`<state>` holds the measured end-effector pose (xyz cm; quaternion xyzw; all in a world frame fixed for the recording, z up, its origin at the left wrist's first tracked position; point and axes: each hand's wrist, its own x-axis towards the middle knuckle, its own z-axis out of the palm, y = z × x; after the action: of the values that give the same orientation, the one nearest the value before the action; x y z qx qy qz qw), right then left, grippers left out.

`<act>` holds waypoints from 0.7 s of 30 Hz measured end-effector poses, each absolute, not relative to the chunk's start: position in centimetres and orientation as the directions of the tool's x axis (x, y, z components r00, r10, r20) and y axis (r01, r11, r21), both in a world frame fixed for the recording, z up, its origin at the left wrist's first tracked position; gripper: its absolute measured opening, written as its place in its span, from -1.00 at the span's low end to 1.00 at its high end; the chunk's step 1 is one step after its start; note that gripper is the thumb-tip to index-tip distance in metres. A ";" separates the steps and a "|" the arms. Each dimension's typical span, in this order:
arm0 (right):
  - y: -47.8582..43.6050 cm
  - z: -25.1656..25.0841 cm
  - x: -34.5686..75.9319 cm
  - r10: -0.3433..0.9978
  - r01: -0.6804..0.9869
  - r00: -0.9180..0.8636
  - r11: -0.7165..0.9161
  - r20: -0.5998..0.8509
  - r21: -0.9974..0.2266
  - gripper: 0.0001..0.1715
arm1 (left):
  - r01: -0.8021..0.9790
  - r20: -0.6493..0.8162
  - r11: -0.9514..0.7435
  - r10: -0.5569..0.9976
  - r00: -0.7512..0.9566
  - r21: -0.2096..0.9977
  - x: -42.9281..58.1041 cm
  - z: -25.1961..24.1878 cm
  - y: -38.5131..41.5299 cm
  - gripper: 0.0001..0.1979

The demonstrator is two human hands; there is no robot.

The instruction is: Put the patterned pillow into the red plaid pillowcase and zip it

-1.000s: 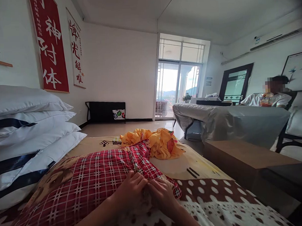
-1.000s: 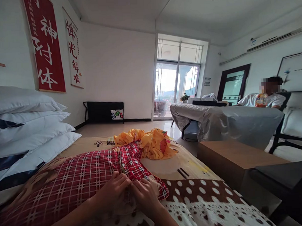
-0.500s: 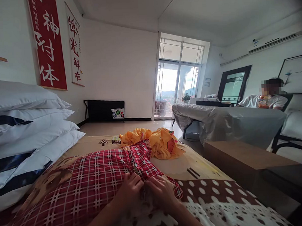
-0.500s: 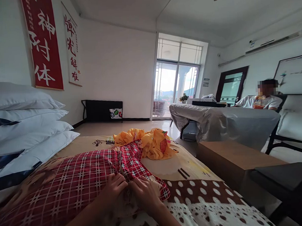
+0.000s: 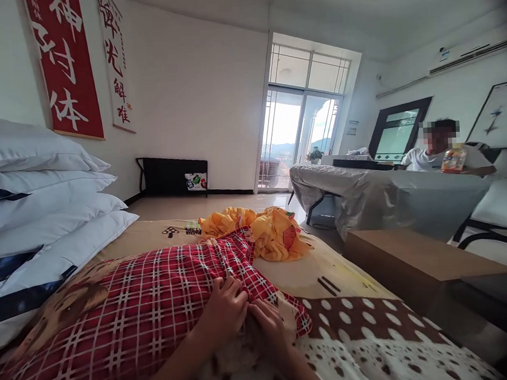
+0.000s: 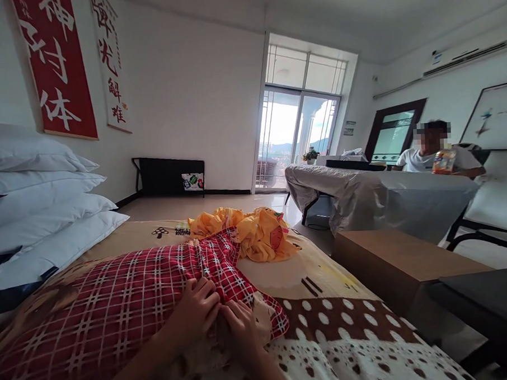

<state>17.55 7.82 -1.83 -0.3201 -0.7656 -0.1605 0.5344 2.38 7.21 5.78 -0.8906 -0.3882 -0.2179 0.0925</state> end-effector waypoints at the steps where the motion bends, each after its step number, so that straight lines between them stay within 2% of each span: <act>1: 7.7 -1.8 17.7 0.317 0.652 -0.222 0.751 0.922 -0.102 -0.71 | 0.709 0.472 -0.704 0.640 0.606 0.044 2.4 5.5 7.1 -0.81; 6: 6.7 -1.3 18.4 0.312 0.622 -0.272 0.779 0.910 -0.081 -0.84 | 0.668 0.465 -0.726 0.654 0.597 0.165 1.4 4.4 6.7 -0.88; 12: 6.0 -0.9 18.7 0.327 0.623 -0.311 0.779 0.893 -0.068 -0.85 | 0.599 0.420 -0.754 0.651 0.632 0.269 1.1 4.8 6.6 -0.78; 17: 6.1 -1.3 18.9 0.337 0.628 -0.307 0.775 0.890 -0.076 -0.83 | 0.693 0.369 -0.680 0.723 0.584 0.239 2.0 4.9 6.1 -0.91; 21: 6.4 -1.7 19.0 0.351 0.648 -0.311 0.758 0.883 -0.073 -0.85 | 0.737 0.322 -0.650 0.749 0.579 0.187 2.0 5.1 5.5 -0.91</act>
<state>19.02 6.37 -1.70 -0.3137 -0.7957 -0.1498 0.4960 2.03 5.54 5.05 -0.8884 -0.4180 -0.1890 -0.0163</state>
